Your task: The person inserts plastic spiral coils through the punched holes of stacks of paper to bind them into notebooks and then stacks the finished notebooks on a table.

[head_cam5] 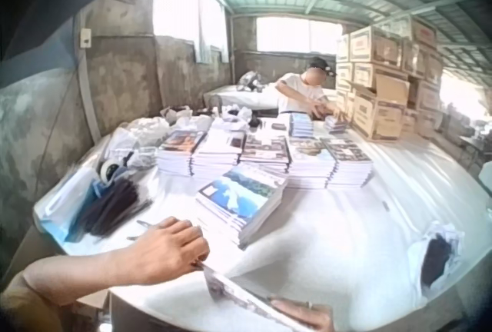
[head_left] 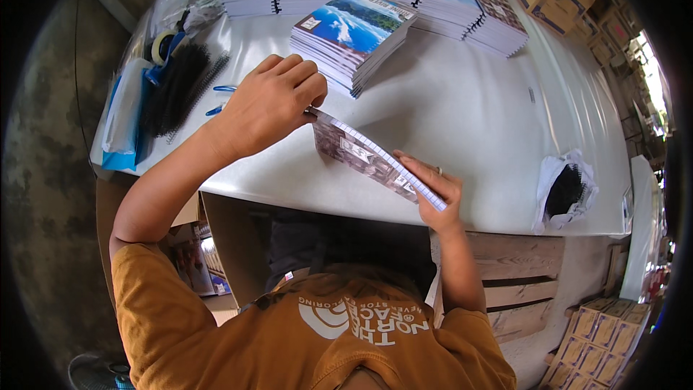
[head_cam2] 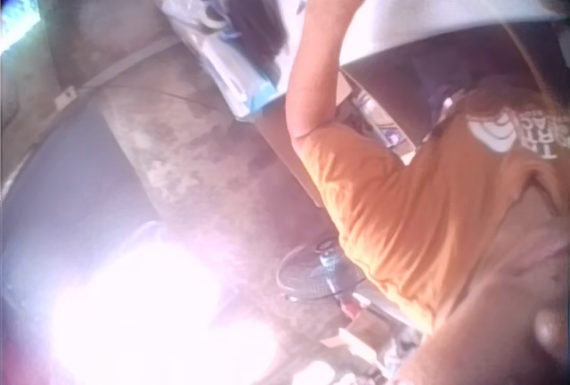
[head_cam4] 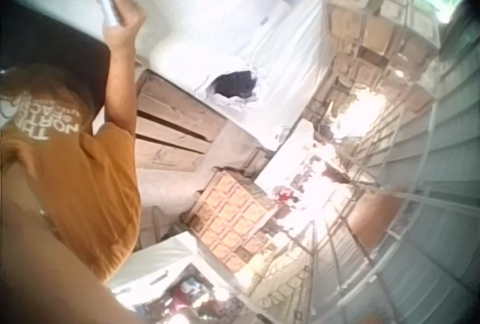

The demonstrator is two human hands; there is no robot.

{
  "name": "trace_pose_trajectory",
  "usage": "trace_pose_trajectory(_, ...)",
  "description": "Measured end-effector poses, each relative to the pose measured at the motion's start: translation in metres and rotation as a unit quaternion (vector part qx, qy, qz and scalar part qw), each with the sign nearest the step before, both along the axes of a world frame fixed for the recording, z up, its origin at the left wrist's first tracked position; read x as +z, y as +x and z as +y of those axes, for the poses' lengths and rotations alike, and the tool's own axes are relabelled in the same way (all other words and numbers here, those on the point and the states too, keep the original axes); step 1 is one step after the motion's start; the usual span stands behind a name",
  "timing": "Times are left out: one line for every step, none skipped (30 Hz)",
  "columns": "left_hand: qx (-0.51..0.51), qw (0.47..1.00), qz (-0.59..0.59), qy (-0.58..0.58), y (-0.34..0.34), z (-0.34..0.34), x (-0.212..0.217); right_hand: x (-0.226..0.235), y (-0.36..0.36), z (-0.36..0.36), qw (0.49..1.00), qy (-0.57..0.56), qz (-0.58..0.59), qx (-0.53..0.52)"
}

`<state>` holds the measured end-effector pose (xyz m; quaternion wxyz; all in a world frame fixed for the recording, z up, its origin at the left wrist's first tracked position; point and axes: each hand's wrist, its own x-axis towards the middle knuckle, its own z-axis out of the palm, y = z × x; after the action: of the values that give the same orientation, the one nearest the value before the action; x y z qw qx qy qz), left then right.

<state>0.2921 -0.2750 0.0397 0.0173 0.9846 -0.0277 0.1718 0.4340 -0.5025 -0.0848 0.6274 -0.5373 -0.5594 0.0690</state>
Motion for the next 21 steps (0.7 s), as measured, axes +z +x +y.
trace_pose_trajectory(0.002,0.999,-0.047,0.024,0.002,-0.002,-0.002,0.000,-0.001,0.000,1.000,0.000,-0.002,-0.007)
trace_pose_trajectory(0.002,1.000,0.009,0.015,0.000,0.002,-0.002,0.000,-0.003,-0.001,1.000,-0.001,-0.004,-0.013)
trace_pose_trajectory(0.004,0.998,0.065,0.006,-0.006,0.007,-0.001,0.000,-0.004,-0.001,1.000,-0.001,-0.005,-0.018)
trace_pose_trajectory(0.007,0.992,0.122,-0.003,-0.009,0.008,0.001,0.000,-0.005,-0.001,1.000,0.002,-0.005,-0.016)
trace_pose_trajectory(0.013,0.995,0.095,0.022,-0.009,0.006,0.001,0.001,-0.006,0.000,1.000,0.006,-0.005,-0.014)
trace_pose_trajectory(0.017,0.997,0.066,0.046,-0.005,-0.001,0.006,0.001,-0.005,0.000,1.000,0.008,-0.008,-0.014)
trace_pose_trajectory(0.021,0.997,0.036,0.070,-0.003,-0.004,0.009,0.001,-0.005,0.000,1.000,0.007,-0.013,-0.017)
trace_pose_trajectory(0.001,0.996,0.062,0.065,-0.004,-0.001,0.008,0.001,-0.005,-0.001,1.000,0.006,-0.019,-0.021)
trace_pose_trajectory(-0.017,0.994,0.090,0.060,-0.008,0.003,0.007,0.000,-0.006,-0.002,0.999,0.006,-0.023,-0.022)
trace_pose_trajectory(-0.035,0.991,0.118,0.056,-0.011,0.005,0.005,0.000,-0.007,-0.001,0.999,0.008,-0.029,-0.021)
trace_pose_trajectory(-0.019,0.992,0.085,0.086,-0.011,0.003,0.004,0.000,-0.007,-0.001,0.999,0.010,-0.035,-0.019)
trace_pose_trajectory(-0.004,0.992,0.051,0.116,-0.009,0.000,0.002,0.001,-0.007,-0.001,0.999,0.011,-0.043,-0.020)
trace_pose_trajectory(0.010,0.989,0.016,0.145,-0.007,-0.002,-0.001,0.001,-0.007,-0.001,0.998,0.013,-0.047,-0.028)
trace_pose_trajectory(0.042,0.986,-0.080,0.144,-0.007,-0.003,-0.008,0.002,-0.008,-0.001,0.998,0.015,-0.052,-0.037)
trace_pose_trajectory(0.076,0.972,-0.173,0.143,-0.008,-0.003,-0.023,0.002,-0.011,0.000,0.997,0.019,-0.054,-0.042)
trace_pose_trajectory(0.111,0.948,-0.261,0.143,-0.012,-0.003,-0.045,0.002,-0.015,0.002,0.997,0.024,-0.053,-0.043)
trace_pose_trajectory(0.074,0.975,-0.203,0.052,-0.025,0.008,-0.103,0.003,-0.021,0.006,0.997,0.031,-0.053,-0.042)
trace_pose_trajectory(0.031,0.982,-0.146,0.113,-0.044,0.001,-0.138,0.002,-0.022,0.007,0.997,0.034,-0.053,-0.047)
trace_pose_trajectory(-0.014,0.980,-0.089,0.177,-0.052,-0.011,-0.137,0.001,-0.021,0.008,0.996,0.040,-0.058,-0.046)
trace_pose_trajectory(0.002,0.961,-0.179,0.212,-0.049,0.000,-0.131,0.001,-0.021,0.008,0.996,0.046,-0.062,-0.043)
trace_pose_trajectory(0.014,0.936,-0.264,0.233,-0.036,0.003,-0.098,-0.001,-0.024,0.004,0.996,0.041,-0.062,-0.046)
